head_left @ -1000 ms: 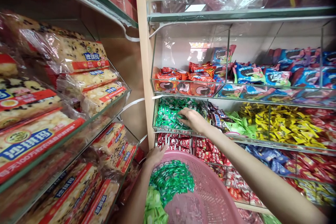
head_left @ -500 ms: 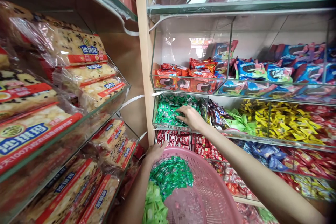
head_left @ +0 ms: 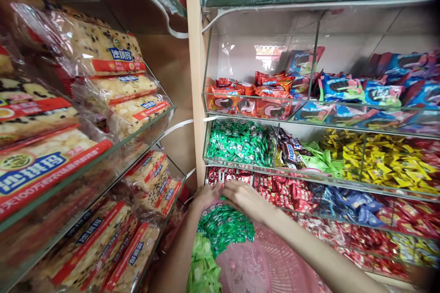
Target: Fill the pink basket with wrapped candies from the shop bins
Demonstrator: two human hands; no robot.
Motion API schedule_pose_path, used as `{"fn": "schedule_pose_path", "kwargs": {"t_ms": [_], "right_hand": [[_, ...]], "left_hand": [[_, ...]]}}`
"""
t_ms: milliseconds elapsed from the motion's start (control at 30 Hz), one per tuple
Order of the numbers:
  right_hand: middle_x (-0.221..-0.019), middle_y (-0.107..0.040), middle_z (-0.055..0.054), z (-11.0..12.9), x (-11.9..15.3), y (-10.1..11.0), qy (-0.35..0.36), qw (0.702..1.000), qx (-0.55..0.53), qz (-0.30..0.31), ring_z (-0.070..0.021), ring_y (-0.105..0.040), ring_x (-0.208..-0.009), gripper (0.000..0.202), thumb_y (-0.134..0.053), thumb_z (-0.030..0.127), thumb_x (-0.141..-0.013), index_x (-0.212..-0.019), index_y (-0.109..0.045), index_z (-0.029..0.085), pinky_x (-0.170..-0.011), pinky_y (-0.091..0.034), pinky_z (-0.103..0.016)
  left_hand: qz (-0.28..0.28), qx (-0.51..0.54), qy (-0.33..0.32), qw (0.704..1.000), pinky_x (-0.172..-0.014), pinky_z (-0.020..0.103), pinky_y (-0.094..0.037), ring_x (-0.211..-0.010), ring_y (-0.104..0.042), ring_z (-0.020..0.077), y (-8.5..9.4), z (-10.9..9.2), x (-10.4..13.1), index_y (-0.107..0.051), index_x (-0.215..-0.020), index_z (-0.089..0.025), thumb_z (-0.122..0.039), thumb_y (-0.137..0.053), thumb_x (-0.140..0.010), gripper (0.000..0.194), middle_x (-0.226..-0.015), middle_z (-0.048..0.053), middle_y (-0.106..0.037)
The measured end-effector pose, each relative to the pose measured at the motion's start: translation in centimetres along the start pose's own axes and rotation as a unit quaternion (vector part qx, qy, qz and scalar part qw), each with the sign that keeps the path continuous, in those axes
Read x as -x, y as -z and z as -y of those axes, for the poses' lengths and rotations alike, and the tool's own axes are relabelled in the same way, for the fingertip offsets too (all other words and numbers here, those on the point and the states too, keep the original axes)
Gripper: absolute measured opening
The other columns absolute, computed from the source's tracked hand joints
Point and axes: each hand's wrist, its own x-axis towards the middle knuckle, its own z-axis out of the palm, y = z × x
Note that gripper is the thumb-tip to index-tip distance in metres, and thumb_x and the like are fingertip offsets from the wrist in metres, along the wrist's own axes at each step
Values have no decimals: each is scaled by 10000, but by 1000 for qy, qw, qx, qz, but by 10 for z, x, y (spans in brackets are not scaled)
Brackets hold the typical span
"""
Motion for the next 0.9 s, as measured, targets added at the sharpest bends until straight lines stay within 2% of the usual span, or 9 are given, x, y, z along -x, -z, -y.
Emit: {"fn": "schedule_pose_path", "kwargs": {"t_ms": [67,133,267,433,567,733,900], "right_hand": [[-867,-620,-69,-2,8,-29,-20,998,38,47,-191,-569,-837,181,-434,179,-917,-908,-614,161,-747,-436,-319],[-853,-626,-65,-5,13,-52,-30,995,65,63,-193,-576,-824,175,-440,143,-903,-877,-612,160,-737,-436,-317],[-860,-628,-44,2,13,-76,-27,994,89,63,-167,-579,-784,177,-435,127,-900,-869,-602,174,-693,-430,-283],[-825,-614,-26,24,12,-74,5,995,76,64,-171,-578,-789,119,-482,144,-879,-825,-579,185,-687,-432,-278],[-821,-616,-24,32,23,-70,11,995,61,83,-180,-580,-805,86,-497,123,-859,-861,-555,187,-687,-437,-285],[-883,-624,-46,22,32,-65,-33,994,54,89,-198,-587,-840,118,-491,92,-838,-889,-552,179,-713,-441,-303],[-970,-614,-76,1,29,-47,-75,994,33,67,-200,-582,-882,134,-450,107,-874,-946,-539,176,-769,-434,-318]], "left_hand": [[-9,-7,-4,1000,-748,302,-431,-979,-614,290,-1,-1,1,-687,-924,-106,-790,-163,-749,879,-989,171,-685],[-16,-14,-7,1000,-735,306,-432,-963,-620,298,-1,-1,1,-691,-910,-96,-802,-143,-737,911,-968,188,-685],[-21,-16,-5,1000,-737,294,-436,-957,-627,294,-1,-2,1,-695,-897,-100,-808,-126,-730,924,-957,195,-687],[-22,-27,-5,999,-767,287,-437,-998,-616,293,-1,-1,1,-697,-902,-109,-792,-122,-742,907,-994,200,-680],[-18,-31,-6,999,-761,290,-440,-988,-621,296,0,-2,2,-697,-912,-105,-787,-106,-746,918,-985,207,-680],[-19,-37,-11,999,-759,304,-436,-986,-619,309,-1,-2,2,-703,-893,-106,-786,-88,-747,929,-977,209,-680],[-17,-27,-14,999,-749,289,-434,-963,-627,294,-1,-1,3,-704,-891,-108,-800,-104,-735,929,-948,190,-691]]}}
